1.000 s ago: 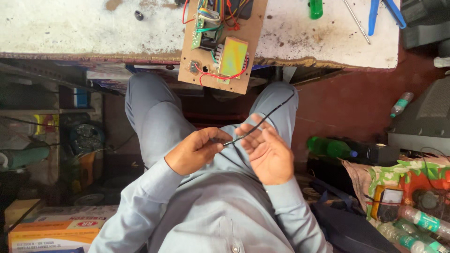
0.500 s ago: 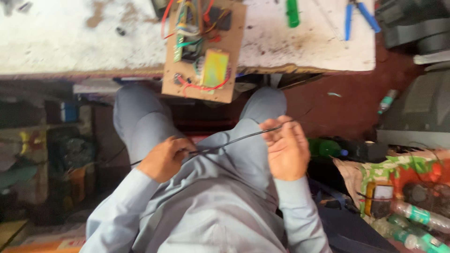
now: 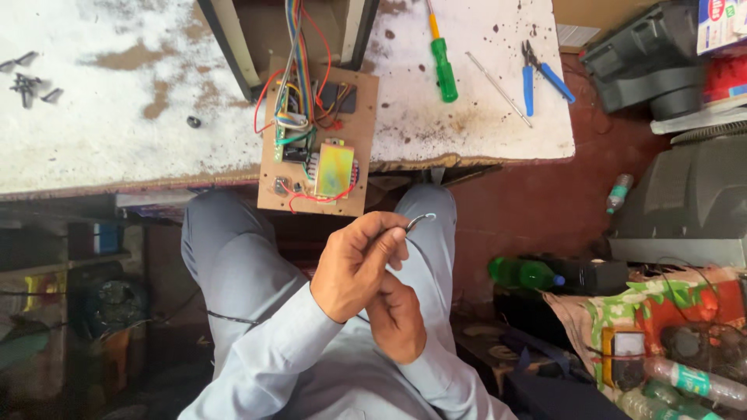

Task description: The person removes the back panel of a black electronic device using a screwdriver, then works on the exposed circuit board. They use pliers to strip a black wire and a screwdriver to adjust connections on the board.

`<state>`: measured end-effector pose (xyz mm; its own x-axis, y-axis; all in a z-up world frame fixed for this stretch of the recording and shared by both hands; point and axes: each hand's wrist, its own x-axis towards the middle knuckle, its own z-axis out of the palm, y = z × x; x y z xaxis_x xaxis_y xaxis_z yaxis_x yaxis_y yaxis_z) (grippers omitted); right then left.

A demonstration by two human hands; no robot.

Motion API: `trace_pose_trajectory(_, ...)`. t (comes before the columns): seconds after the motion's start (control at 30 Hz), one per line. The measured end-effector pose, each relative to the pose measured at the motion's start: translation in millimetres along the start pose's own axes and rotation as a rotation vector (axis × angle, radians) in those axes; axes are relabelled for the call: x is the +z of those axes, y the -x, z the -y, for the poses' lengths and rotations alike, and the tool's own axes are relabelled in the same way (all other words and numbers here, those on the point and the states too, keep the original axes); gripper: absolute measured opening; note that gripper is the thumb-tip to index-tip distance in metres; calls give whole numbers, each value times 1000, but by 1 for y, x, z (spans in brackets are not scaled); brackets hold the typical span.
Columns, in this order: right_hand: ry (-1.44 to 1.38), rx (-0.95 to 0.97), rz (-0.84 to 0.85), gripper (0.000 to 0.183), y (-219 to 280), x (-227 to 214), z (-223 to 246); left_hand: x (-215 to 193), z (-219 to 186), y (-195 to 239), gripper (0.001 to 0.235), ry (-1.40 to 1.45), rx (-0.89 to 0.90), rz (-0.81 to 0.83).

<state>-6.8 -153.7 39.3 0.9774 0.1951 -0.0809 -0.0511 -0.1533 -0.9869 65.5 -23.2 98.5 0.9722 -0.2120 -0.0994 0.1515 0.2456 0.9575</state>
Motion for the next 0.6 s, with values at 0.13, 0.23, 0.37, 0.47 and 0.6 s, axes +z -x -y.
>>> trace_pose_trajectory(0.13, 138, 44, 22, 15, -4, -11, 0, -3, 4, -3, 17, 51, -95, -21)
trace_pose_trajectory(0.23, -105, -13, -213, 22, -18, -24, 14, -4, 11, -2, 15, 79, -51, -39)
trace_pose_trajectory(0.37, -84, -162, -299, 19, -41, -53, 44, -4, 16, -3, 13, 57, 18, -38)
trace_pose_trajectory(0.47, 107, -277, -225, 27, -55, -61, 58, 0, 14, -2, 12, 2, -5, -31)
trace_pose_trajectory(0.6, 283, -196, -152, 8, -67, -75, 69, 4, 4, 0, 10, -188, -62, -67)
